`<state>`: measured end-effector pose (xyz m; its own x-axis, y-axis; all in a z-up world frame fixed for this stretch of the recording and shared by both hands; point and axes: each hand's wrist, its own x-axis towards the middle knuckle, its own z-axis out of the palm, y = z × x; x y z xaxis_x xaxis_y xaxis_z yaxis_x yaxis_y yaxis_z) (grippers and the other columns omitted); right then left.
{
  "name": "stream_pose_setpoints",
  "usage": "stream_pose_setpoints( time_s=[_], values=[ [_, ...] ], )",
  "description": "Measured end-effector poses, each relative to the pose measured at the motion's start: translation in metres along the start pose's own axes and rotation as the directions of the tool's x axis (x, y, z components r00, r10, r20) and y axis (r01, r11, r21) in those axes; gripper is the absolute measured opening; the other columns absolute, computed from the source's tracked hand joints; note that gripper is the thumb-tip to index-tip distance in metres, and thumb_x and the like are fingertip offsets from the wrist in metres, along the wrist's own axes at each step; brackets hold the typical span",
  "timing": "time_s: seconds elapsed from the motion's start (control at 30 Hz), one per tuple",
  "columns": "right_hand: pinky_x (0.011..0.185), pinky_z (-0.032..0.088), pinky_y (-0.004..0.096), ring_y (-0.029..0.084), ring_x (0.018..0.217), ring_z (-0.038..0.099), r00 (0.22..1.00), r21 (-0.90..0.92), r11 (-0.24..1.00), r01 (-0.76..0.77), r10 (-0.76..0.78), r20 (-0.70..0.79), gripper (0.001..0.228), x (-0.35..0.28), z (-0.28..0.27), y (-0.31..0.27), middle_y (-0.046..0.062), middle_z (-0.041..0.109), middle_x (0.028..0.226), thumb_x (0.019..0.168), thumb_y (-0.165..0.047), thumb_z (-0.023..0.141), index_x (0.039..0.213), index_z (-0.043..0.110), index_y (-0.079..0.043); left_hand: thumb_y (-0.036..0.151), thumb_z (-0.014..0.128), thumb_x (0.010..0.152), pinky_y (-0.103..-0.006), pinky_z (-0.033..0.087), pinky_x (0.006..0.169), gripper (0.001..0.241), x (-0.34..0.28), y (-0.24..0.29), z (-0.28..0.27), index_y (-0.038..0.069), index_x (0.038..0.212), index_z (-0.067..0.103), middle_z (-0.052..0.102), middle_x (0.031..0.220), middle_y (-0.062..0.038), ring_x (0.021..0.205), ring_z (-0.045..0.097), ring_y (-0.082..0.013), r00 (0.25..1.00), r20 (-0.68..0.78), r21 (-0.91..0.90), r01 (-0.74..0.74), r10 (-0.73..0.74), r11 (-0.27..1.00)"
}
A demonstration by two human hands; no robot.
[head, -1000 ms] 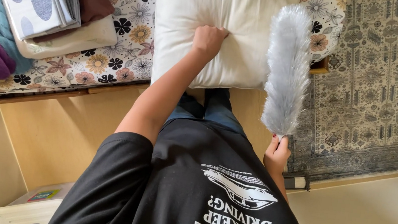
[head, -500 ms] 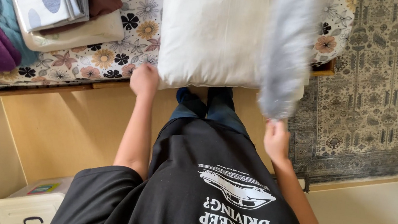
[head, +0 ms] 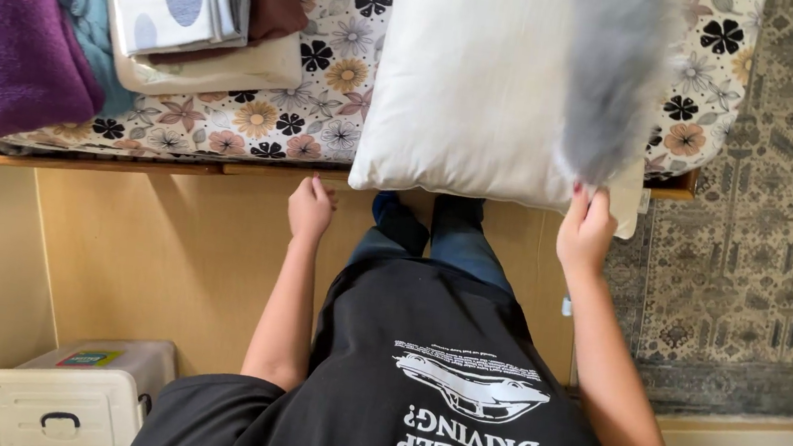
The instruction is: The person dusts a white pillow on a bed using a feather duster, moving it across the surface and edges. They then pick up a patterned pillowcase, unfold it, and place it over the pillow.
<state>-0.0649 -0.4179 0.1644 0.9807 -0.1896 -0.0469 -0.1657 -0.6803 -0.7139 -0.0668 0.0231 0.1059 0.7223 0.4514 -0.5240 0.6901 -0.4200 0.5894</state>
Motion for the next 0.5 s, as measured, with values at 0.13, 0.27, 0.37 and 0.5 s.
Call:
stream_pose_setpoints(
  time_s=[0.13, 0.27, 0.37, 0.5],
  values=[
    [0.043, 0.046, 0.034, 0.023, 0.053, 0.061, 0.985, -0.002, 0.994, -0.107, 0.106, 0.14, 0.027, 0.0, 0.038, -0.032, 0.015, 0.066, 0.074, 0.113, -0.021, 0.048, 0.106, 0.061, 0.002, 0.027, 0.045, 0.107, -0.0348, 0.056, 0.067, 0.037, 0.003, 0.034, 0.006, 0.004, 0.087, 0.066, 0.075, 0.076, -0.008, 0.069, 0.074, -0.0219, 0.988, -0.097, -0.064, -0.129, 0.122, 0.99],
    [0.041, 0.047, 0.044, 0.032, 0.046, 0.063, 0.794, -0.273, 0.894, 0.355, -0.135, 0.592, 0.031, -0.028, 0.043, -0.048, 0.017, 0.064, 0.055, 0.102, -0.035, 0.054, 0.1, 0.06, -0.005, 0.024, 0.045, 0.107, -0.0349, 0.056, 0.067, 0.033, 0.001, 0.062, -0.003, 0.005, 0.089, 0.065, 0.075, 0.077, -0.007, 0.07, 0.073, -0.0216, 0.928, -0.284, -0.149, -0.291, 0.241, 0.945],
    [0.041, 0.047, 0.045, 0.031, 0.046, 0.062, 0.758, -0.166, 0.886, 0.433, -0.258, 0.599, 0.031, -0.009, 0.026, -0.076, 0.014, 0.062, 0.054, 0.101, -0.038, 0.056, 0.095, 0.06, -0.008, 0.023, 0.045, 0.108, -0.0357, 0.054, 0.068, 0.031, -0.006, 0.071, -0.014, 0.005, 0.092, 0.064, 0.073, 0.081, -0.008, 0.073, 0.071, -0.0226, 0.829, -0.47, -0.072, -0.376, 0.302, 0.924],
    [0.044, 0.044, 0.038, 0.023, 0.045, 0.057, 0.949, -0.117, 0.976, 0.183, -0.145, 0.281, 0.026, 0.061, -0.004, -0.095, 0.013, 0.058, 0.055, 0.107, -0.027, 0.056, 0.095, 0.06, -0.004, 0.022, 0.045, 0.111, -0.0351, 0.053, 0.07, 0.031, -0.006, 0.074, -0.019, 0.005, 0.092, 0.062, 0.071, 0.084, -0.009, 0.076, 0.068, -0.0229, 0.691, -0.645, -0.038, -0.456, 0.327, 0.889]
  ],
)
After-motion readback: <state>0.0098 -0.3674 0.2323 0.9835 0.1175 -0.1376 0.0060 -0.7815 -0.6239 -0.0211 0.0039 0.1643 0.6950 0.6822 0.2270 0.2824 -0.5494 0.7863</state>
